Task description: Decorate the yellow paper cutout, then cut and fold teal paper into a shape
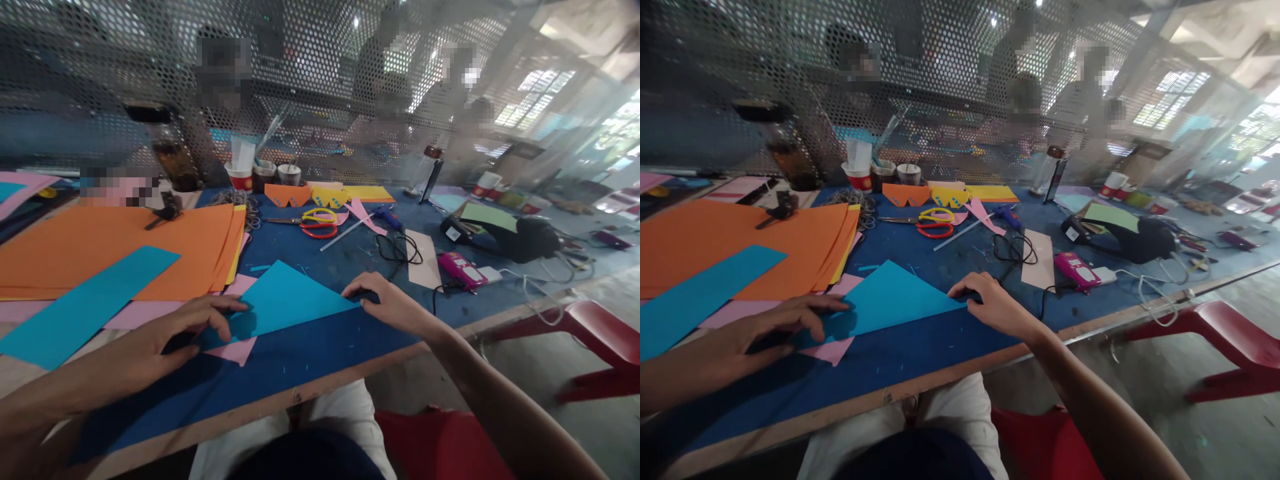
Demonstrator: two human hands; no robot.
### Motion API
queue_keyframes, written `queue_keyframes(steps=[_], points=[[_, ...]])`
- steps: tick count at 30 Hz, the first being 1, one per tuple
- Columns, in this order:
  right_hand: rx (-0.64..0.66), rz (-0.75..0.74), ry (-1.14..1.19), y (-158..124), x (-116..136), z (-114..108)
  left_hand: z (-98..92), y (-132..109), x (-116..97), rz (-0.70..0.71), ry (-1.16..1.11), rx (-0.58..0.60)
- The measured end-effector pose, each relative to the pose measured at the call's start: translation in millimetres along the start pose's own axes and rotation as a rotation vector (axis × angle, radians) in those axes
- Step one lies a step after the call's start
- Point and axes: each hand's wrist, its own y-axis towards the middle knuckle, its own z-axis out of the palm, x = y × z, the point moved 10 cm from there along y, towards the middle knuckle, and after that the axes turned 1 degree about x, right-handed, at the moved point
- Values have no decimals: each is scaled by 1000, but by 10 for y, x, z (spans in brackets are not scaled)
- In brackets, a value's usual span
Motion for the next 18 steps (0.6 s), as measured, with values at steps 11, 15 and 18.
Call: queue_keyframes(steps=[11,15,18], points=[[-187,-66,16,-60,178,-113,-56,-5,-99,39,-92,-29],[-151,-233,-70,-97,625,133,-73,4,-133,32,-79,-135],[-20,-347,-213,-76,874,440,-92,28,-284,73,3,-243]])
